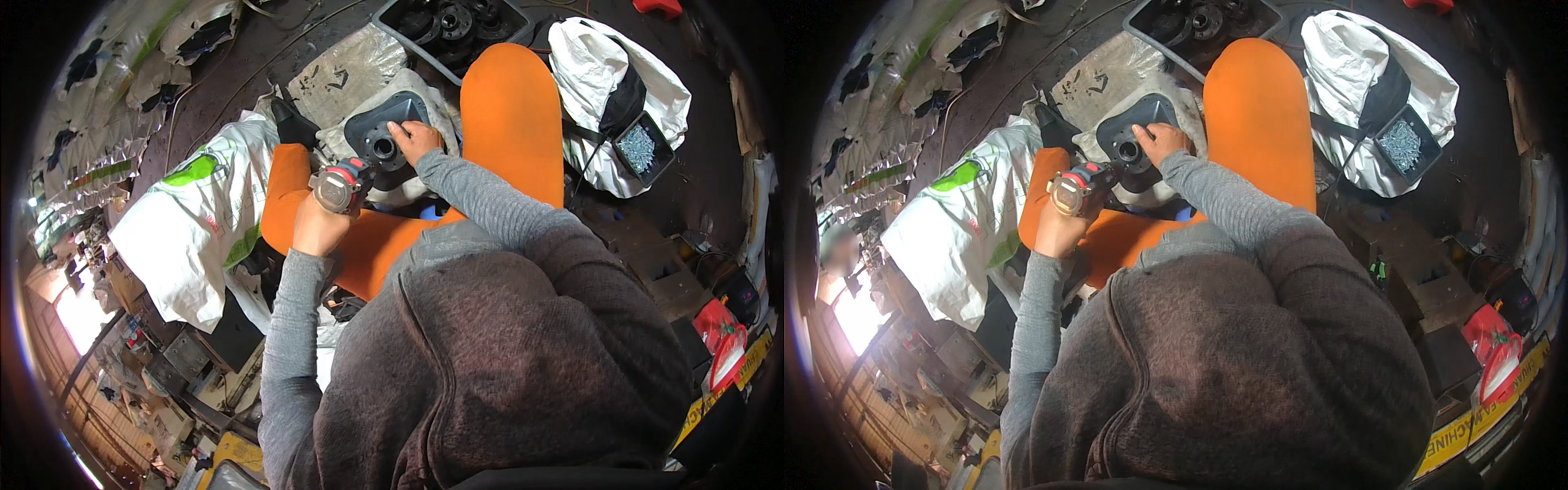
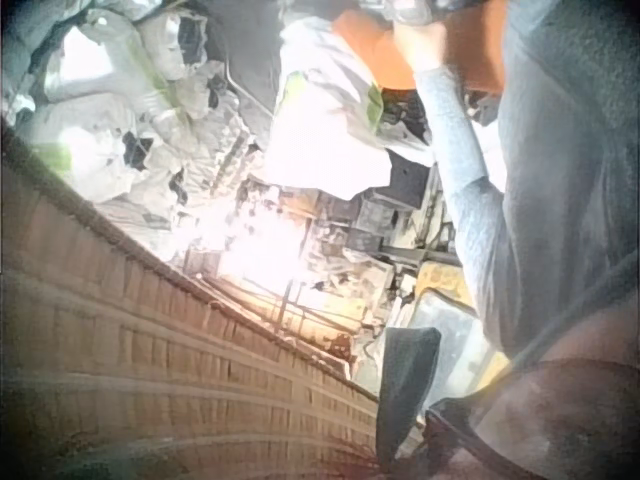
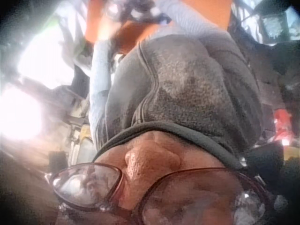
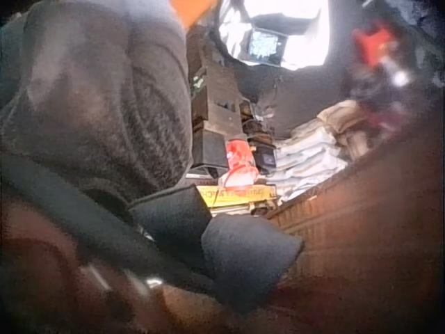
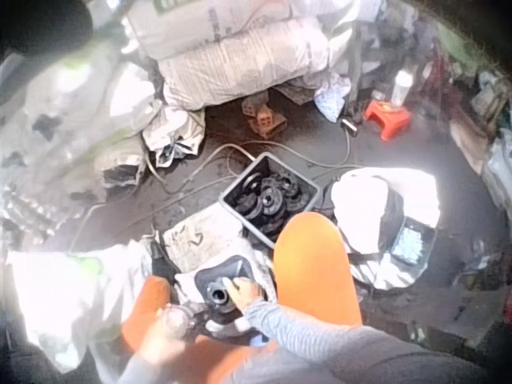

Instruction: The person sits on the floor and uses a cordless drill to fasten screws into a black mechanical housing. They repeatedly pick up screws, align them in the housing, and drive them in with the drill, occasionally rotating the housing to access different screw holes.

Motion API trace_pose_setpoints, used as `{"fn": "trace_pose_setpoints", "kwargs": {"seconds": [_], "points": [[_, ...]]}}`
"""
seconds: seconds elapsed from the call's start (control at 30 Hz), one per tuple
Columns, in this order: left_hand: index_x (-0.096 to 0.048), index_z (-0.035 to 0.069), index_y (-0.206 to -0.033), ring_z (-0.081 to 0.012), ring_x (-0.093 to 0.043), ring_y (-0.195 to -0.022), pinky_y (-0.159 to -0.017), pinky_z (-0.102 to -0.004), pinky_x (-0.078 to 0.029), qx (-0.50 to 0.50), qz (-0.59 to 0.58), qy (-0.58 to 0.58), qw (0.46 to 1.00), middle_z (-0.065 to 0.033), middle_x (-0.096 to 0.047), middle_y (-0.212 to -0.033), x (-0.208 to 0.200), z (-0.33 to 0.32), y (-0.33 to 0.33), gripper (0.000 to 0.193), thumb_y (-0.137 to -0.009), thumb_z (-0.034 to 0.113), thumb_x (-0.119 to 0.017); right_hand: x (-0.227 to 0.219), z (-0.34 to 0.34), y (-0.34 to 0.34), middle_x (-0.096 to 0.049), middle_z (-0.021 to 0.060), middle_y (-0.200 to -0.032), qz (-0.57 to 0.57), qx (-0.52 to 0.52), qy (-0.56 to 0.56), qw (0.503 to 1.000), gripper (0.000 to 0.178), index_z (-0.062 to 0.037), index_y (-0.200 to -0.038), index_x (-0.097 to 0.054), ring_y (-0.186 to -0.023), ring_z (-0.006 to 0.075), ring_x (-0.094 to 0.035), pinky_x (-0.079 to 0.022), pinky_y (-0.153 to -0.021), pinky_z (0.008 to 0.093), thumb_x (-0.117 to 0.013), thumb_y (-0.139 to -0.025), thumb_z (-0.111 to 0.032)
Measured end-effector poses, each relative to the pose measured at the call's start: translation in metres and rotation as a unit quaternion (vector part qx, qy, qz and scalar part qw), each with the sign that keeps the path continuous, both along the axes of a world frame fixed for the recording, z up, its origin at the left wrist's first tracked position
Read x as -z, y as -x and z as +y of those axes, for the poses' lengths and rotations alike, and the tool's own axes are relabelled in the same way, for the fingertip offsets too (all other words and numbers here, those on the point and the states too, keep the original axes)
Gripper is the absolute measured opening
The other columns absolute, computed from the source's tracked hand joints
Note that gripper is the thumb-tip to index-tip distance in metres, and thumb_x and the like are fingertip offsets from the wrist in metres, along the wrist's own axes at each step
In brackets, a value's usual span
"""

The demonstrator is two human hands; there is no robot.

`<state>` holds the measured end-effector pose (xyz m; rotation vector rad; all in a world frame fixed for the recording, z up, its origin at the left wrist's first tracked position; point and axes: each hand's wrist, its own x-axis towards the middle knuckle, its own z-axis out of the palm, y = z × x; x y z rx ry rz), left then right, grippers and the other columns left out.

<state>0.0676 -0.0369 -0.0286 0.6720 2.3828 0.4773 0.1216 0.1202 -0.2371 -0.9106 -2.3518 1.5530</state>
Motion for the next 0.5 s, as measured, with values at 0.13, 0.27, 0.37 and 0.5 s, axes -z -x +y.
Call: {"fn": "trace_pose_setpoints", "kwargs": {"seconds": [0.13,0.27,0.37,0.5], "points": [[-0.065,0.007,-0.107,-0.0284,-0.067,-0.078,-0.069,-0.038,-0.053,-0.054,0.017,-0.055,0.997,-0.0105,-0.069,-0.082,-0.012,-0.011,-0.013,0.034,-0.078,0.019,-0.076,-0.004,0.004,0.001,-0.063,0.0189,-0.08,-0.038,0.007,0.016,0.999,0.052,-0.0035,-0.078,-0.064,-0.074,0.0389,-0.061,-0.045,-0.069,0.0472,-0.056,-0.089,-0.053],[-0.066,0.004,-0.105,-0.0171,-0.066,-0.075,-0.068,-0.0323,-0.053,-0.185,-0.092,-0.115,0.972,-0.0043,-0.068,-0.081,-0.051,-0.023,-0.029,0.03,-0.077,0.01,-0.074,-0.004,0.046,-0.008,-0.068,0.0097,-0.09,-0.122,0.137,0.375,0.909,0.049,-0.0029,-0.102,-0.065,-0.089,0.022,-0.067,-0.051,-0.07,0.0352,-0.058,-0.09,-0.05],[-0.066,0.003,-0.102,-0.0188,-0.066,-0.08,-0.07,-0.0326,-0.053,-0.104,-0.028,-0.171,0.979,-0.0074,-0.068,-0.09,-0.059,-0.035,-0.039,0.028,-0.076,0.008,-0.074,-0.016,0.066,-0.038,-0.066,0.0075,-0.103,-0.024,0.098,0.634,0.766,0.027,-0.0039,-0.114,-0.059,-0.093,0.0193,-0.067,-0.056,-0.076,0.0329,-0.054,-0.096,-0.023],[-0.066,0.003,-0.102,-0.0224,-0.067,-0.084,-0.077,-0.0342,-0.053,0.056,0.081,-0.242,0.965,-0.0086,-0.068,-0.093,-0.07,-0.027,-0.054,0.029,-0.074,0.008,-0.076,-0.09,0.063,-0.056,-0.062,0.014,-0.121,0.03,0.071,0.758,0.648,0.029,-0.0026,-0.127,-0.05,-0.111,0.0249,-0.063,-0.057,-0.089,0.0394,-0.043,-0.099,-0.005]]}}
